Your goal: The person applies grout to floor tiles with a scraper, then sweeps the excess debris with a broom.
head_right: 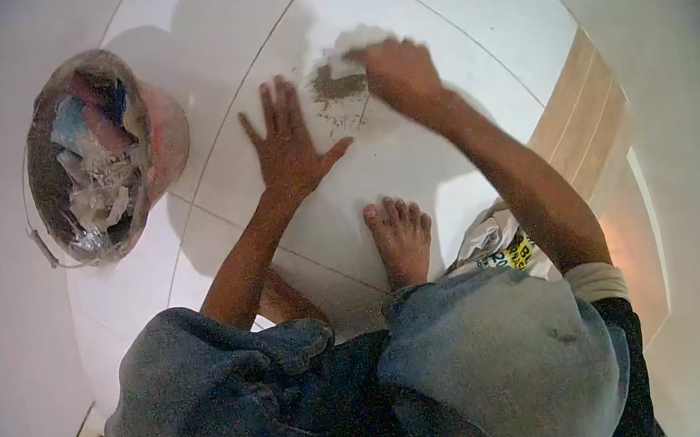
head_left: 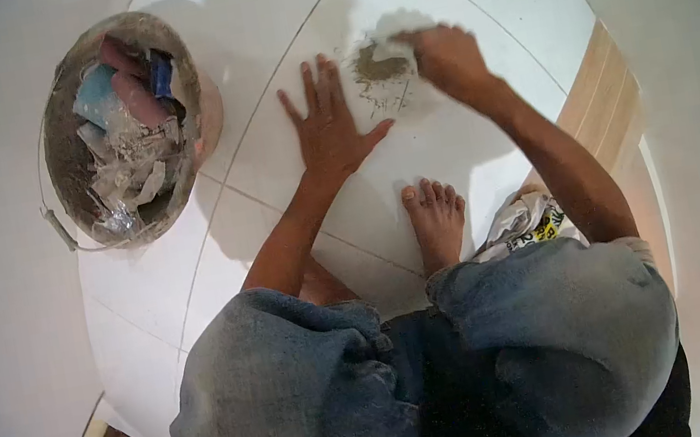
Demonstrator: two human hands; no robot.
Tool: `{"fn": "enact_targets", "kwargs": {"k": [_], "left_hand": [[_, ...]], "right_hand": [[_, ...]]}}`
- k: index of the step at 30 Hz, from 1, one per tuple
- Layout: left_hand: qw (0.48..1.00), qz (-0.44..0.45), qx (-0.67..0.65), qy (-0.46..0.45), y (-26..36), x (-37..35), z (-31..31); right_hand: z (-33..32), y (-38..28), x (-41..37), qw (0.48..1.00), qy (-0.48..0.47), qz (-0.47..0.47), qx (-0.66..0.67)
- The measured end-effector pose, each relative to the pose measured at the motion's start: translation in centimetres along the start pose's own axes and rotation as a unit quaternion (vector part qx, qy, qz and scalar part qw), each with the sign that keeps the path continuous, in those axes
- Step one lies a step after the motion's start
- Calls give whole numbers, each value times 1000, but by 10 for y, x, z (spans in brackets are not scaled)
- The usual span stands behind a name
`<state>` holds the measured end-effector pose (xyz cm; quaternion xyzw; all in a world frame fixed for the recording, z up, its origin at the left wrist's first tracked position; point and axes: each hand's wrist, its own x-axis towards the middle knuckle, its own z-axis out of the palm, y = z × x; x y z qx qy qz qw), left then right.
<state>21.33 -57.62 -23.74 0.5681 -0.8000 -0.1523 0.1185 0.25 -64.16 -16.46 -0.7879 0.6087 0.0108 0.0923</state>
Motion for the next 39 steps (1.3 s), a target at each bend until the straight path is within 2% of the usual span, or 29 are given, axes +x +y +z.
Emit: {"fn": "enact_targets", "kwargs": {"k": [1, 2, 3, 5, 7, 8, 10, 12, 13, 15, 16, 19, 20, 22, 24, 25, 26, 28, 30, 31, 33, 35, 36, 37, 39], "left_hand": [[1000, 15, -21, 8, 8, 6, 3], [999, 38, -28, 9, 17, 11, 3], [999, 33, -26, 7, 24, 10, 9], [994, 105, -43, 2, 32, 17, 15], [993, 101, -65, 0, 29, 9, 7], [995, 71, -69, 9, 21, 4, 0], [997, 21, -65, 24, 4, -12, -20], [999, -4, -41, 23, -16, -34, -33], [999, -27, -16, 15, -25, -43, -36], [998, -51, -4, 21, -36, -58, -37], [997, -80, 4, 14, -39, -65, -36], [993, -117, 2, 25, -37, -75, -38], [993, -113, 7, 29, -38, -73, -37], [986, -163, -10, 46, -39, -72, -33], [986, -161, -10, 42, -39, -66, -31], [986, -165, -8, 39, -37, -66, -30], [985, -167, -14, 30, -36, -68, -30], [992, -128, 3, 3, -38, -64, -30], [995, -97, 5, -7, -38, -59, -27], [998, -66, 13, -15, -37, -55, -25], [999, -34, -8, -31, -22, -37, -20], [998, 6, -27, -48, 0, -20, -9], [997, 48, -38, -37, 11, -11, -3], [995, 89, -48, -27, 20, -4, 3], [991, 117, -43, -46, 30, 3, 1]], "right_hand": [[-2, 8, 21, 998, 50, 8, -30], [0, 19, 46, 996, 84, 4, 3], [-2, 20, 71, 995, 98, -5, -3], [10, 23, 108, 995, 89, -41, -11], [26, 17, 118, 982, 71, -171, -42], [28, 15, 99, 975, 55, -215, -5], [17, -3, 43, 970, -76, -222, -57], [14, 0, 7, 957, -89, -277, -4], [-15, -12, 6, 961, -162, -223, -30], [-7, 8, 37, 981, -24, -192, -11], [-10, 15, 70, 992, -13, -123, -16], [-27, 38, 170, 993, 67, -81, -53], [-31, 42, 197, 991, 85, -90, -44], [-23, 51, 245, 988, 83, -112, -58], [-16, 46, 255, 988, 79, -115, -58], [-9, 44, 253, 983, 66, -163, -60], [-6, 39, 246, 974, 50, -211, -59], [-19, 18, 183, 973, -93, -177, -114], [-17, 13, 103, 969, -150, -185, -67], [0, 22, 63, 974, -77, -213, -6], [-10, 10, 7, 974, -157, -160, 18], [-5, 17, -32, 978, -91, -180, 51], [-4, 26, -42, 980, -89, -170, 49], [-3, 38, -54, 995, -29, -72, 65], [-5, 64, -74, 988, 80, 123, 58]]}}
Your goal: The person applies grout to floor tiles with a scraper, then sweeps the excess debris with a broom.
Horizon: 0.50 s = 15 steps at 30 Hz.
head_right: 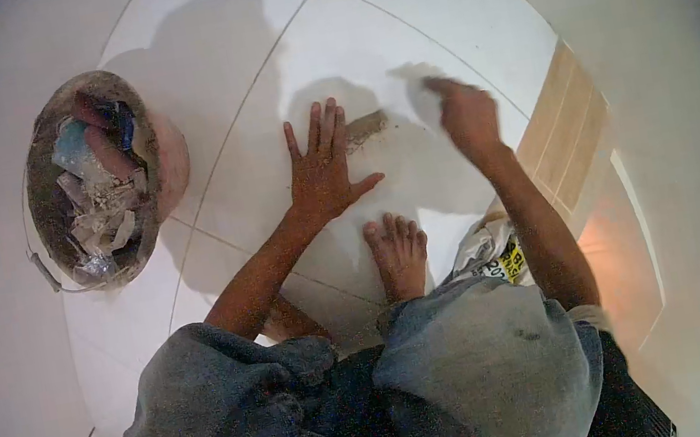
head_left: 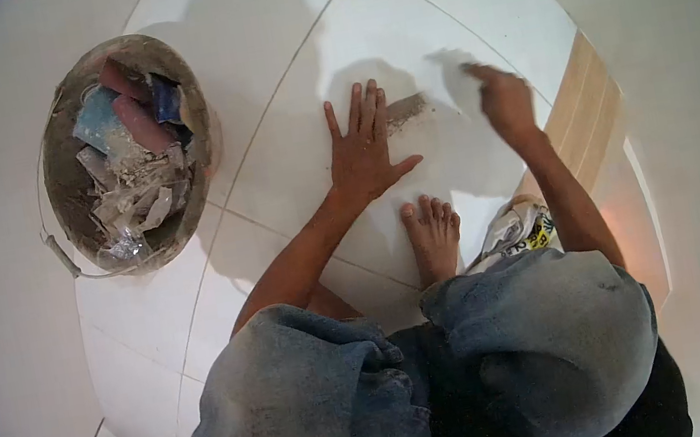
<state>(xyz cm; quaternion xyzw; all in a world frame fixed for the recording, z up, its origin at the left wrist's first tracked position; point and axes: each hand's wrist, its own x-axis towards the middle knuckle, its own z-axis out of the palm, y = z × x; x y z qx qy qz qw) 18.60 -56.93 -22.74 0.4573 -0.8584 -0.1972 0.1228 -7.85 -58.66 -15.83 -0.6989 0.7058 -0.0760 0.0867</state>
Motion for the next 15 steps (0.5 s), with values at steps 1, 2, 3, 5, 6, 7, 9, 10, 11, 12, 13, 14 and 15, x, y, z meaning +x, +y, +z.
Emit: {"fn": "enact_targets", "kwargs": {"k": [1, 2, 3, 5, 6, 7, 9, 10, 11, 12, 13, 14, 15], "left_hand": [[1000, -14, -4, -2, 1, -1, -5], [1000, -27, -8, -1, -1, -2, -9], [998, -57, -3, -6, -8, -7, -13], [997, -74, 26, 10, -32, -25, -15], [996, -79, 40, 16, -38, -33, -13], [996, -79, 37, 9, -34, -37, -12], [997, -54, 46, 17, -32, -34, -12], [997, -50, 46, 20, -30, -30, -12], [998, -47, 35, 14, -26, -28, -13], [999, -46, 25, 7, -24, -27, -13], [998, -52, 25, 7, -26, -29, -16], [998, -63, 13, 25, -32, -34, -21], [996, -77, 1, 42, -39, -42, -26]], "right_hand": [[-9, 18, -5, 993, 8, 106, -51], [-13, 33, -17, 977, 3, 188, -98], [1, 52, -33, 972, 18, 193, -130], [29, 60, -55, 966, 10, 213, -146], [30, 36, -57, 975, 26, 194, -101], [42, 15, -61, 979, 37, 171, -108], [40, -44, -51, 985, -58, 137, -83], [41, -62, -48, 989, -59, 112, -71], [34, -72, -44, 991, -66, 108, -47], [23, -79, -41, 992, -75, 102, -22], [12, -79, -44, 992, -77, 97, -22], [1, -77, -50, 993, -74, 85, 16], [-3, -80, -58, 993, -74, 72, 56]]}}
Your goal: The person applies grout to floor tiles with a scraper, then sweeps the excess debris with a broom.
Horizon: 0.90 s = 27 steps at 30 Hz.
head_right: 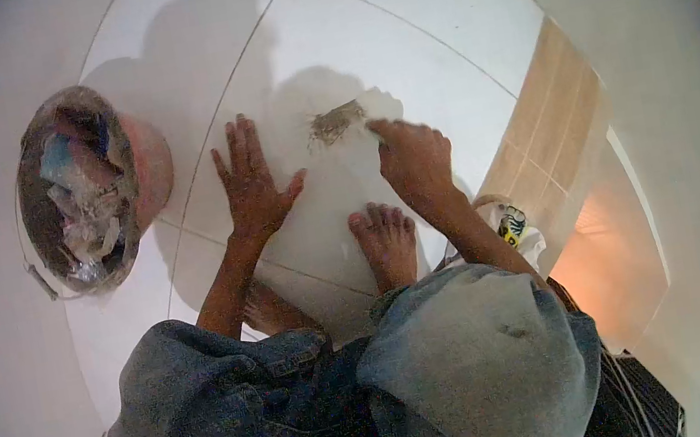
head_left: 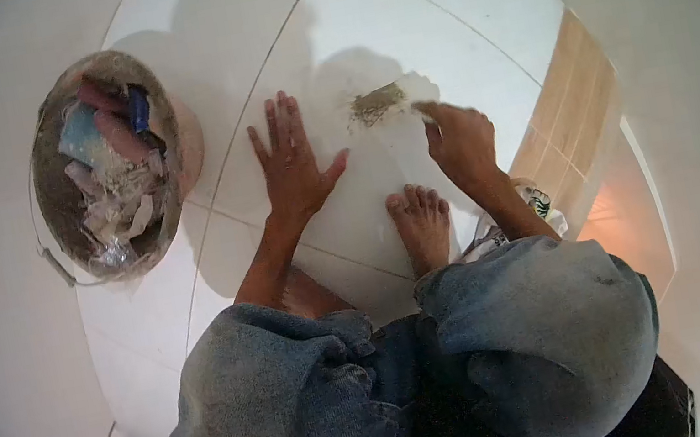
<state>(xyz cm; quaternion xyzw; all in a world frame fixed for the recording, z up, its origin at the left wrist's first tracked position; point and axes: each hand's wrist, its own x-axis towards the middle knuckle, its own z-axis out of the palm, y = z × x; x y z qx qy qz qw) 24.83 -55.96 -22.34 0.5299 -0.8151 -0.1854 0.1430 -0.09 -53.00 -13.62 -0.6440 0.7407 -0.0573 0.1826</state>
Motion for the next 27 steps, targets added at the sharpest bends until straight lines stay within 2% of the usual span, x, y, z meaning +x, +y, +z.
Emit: {"fn": "enact_targets", "kwargs": {"k": [1, 3, 4, 6, 7, 8, 10, 11, 14, 16, 17, 19, 20, 21, 22, 23, 24, 26, 27], "left_hand": [[1000, -11, 4, -4, -9, -10, -4], [995, -90, 18, 38, -26, -28, -13], [993, -94, 22, 70, -34, -38, -11], [990, -119, 35, 63, -45, -49, -16], [987, -147, 42, 57, -47, -58, -18], [986, -154, 44, 52, -47, -67, -21], [988, -146, 36, 39, -49, -71, -32], [987, -149, 39, 42, -48, -74, -37], [988, -147, 16, 34, -38, -81, -40], [984, -170, 15, 55, -30, -85, -34], [983, -176, 15, 53, -27, -89, -30], [972, -228, -13, 49, -26, -89, -23], [972, -231, -14, 48, -26, -93, -23], [971, -237, 21, 35, -24, -97, -24], [968, -245, 56, 22, -22, -103, -25], [966, -252, 56, 24, -21, -107, -23], [966, -248, 66, 19, -22, -107, -18], [967, -241, 76, 13, -18, -98, -11], [976, -205, 69, 0, -12, -85, -5]], "right_hand": [[7, -5, -16, 1000, -9, -6, 4], [23, -15, -46, 977, -152, -138, 48], [32, -24, -44, 977, -153, -141, 53], [49, -42, -33, 954, -239, -167, -66], [57, -38, -21, 970, -165, -166, -62], [54, -36, 0, 978, -158, -125, -47], [47, -23, 40, 989, -69, -108, -70], [27, -30, 56, 991, -78, -70, -84], [19, -34, 64, 994, -67, -87, -9], [39, -49, 51, 985, -69, -153, 51], [39, -74, 41, 980, -157, -109, 61], [66, -92, 30, 974, -175, -142, 7], [79, -84, 38, 984, -107, -140, 14], [81, -68, 60, 983, -152, -100, 33], [64, -64, 69, 992, -82, -92, 22], [52, -58, 86, 993, -98, -62, 4], [44, -50, 94, 994, -68, -80, -20], [29, -44, 123, 978, -84, -186, -34], [9, -62, 138, 977, -114, -174, -35]]}}
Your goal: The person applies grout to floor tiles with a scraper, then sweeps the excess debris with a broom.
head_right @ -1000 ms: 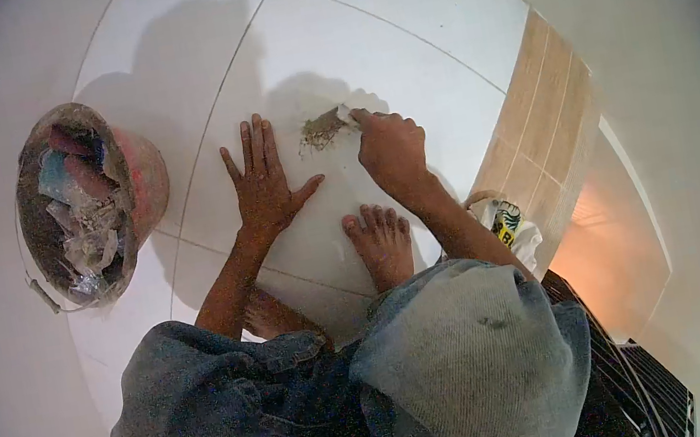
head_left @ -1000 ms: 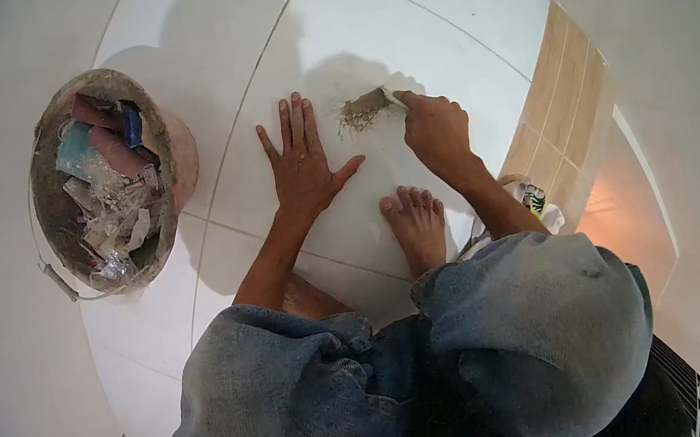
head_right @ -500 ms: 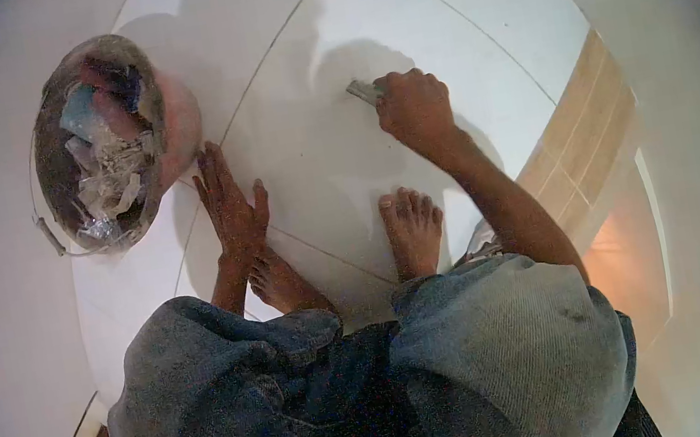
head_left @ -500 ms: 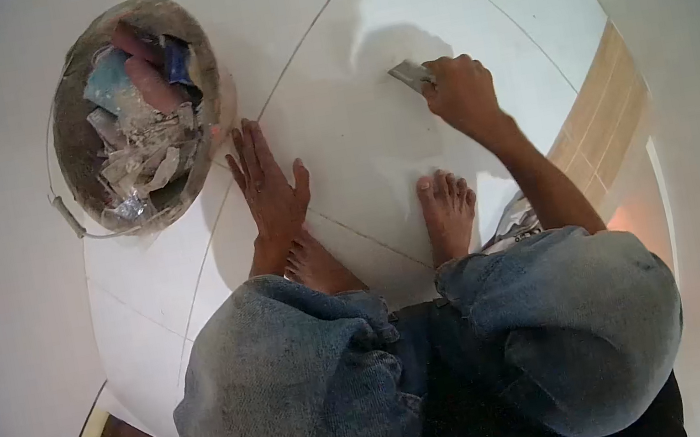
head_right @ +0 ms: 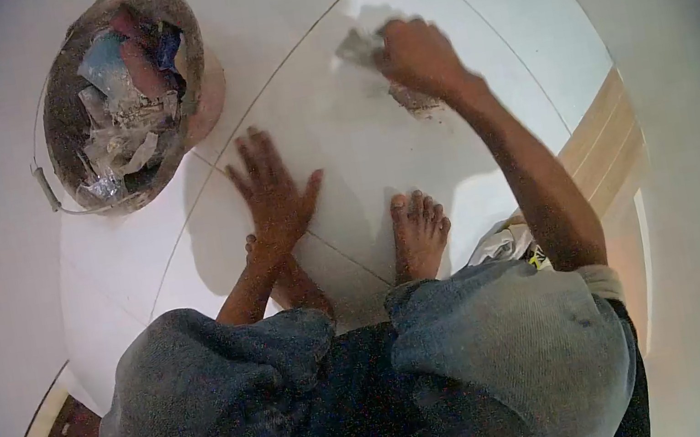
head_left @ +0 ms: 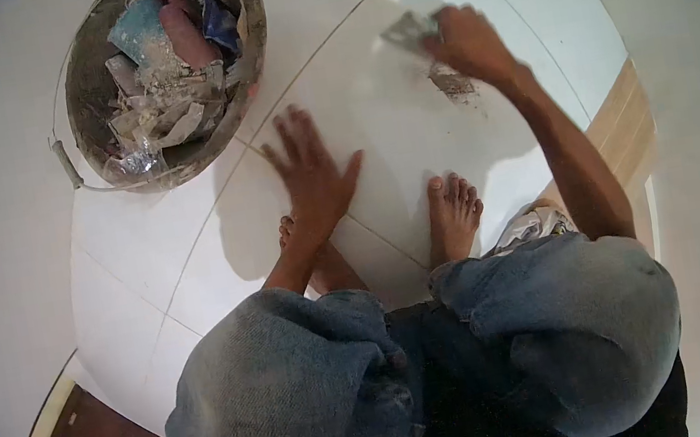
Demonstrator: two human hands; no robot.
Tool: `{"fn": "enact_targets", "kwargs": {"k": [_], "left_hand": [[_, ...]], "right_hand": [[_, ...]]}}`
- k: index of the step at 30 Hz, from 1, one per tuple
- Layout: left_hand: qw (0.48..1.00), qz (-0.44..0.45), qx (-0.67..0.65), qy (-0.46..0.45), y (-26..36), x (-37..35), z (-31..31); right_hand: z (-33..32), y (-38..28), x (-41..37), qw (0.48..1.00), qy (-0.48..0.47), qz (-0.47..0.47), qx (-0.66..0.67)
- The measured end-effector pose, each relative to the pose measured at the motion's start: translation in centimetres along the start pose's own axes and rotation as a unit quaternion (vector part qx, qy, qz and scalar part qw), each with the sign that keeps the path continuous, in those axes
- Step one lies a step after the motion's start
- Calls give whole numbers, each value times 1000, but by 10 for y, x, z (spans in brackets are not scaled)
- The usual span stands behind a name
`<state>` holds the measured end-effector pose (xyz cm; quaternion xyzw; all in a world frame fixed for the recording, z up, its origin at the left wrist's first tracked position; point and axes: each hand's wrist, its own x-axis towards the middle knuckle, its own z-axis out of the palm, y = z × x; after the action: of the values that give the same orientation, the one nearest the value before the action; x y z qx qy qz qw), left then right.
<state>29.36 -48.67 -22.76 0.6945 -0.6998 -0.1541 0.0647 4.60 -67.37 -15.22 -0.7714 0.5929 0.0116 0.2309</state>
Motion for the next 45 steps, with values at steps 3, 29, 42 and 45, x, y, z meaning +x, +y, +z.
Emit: {"fn": "enact_targets", "kwargs": {"k": [3, 29, 42, 45], "left_hand": [[995, 94, -26, -32, 48, 20, 16], [1000, 8, -10, -10, -4, -4, -12], [980, 140, -127, -65, 27, -11, -9], [997, 40, -50, -43, -16, -29, -33]], "right_hand": [[2, 3, 56, 980, 92, -149, -95], [70, -20, -63, 976, 123, -94, -151], [43, -40, 34, 918, -55, -372, -126], [33, -18, -26, 901, -119, -370, -191]]}}
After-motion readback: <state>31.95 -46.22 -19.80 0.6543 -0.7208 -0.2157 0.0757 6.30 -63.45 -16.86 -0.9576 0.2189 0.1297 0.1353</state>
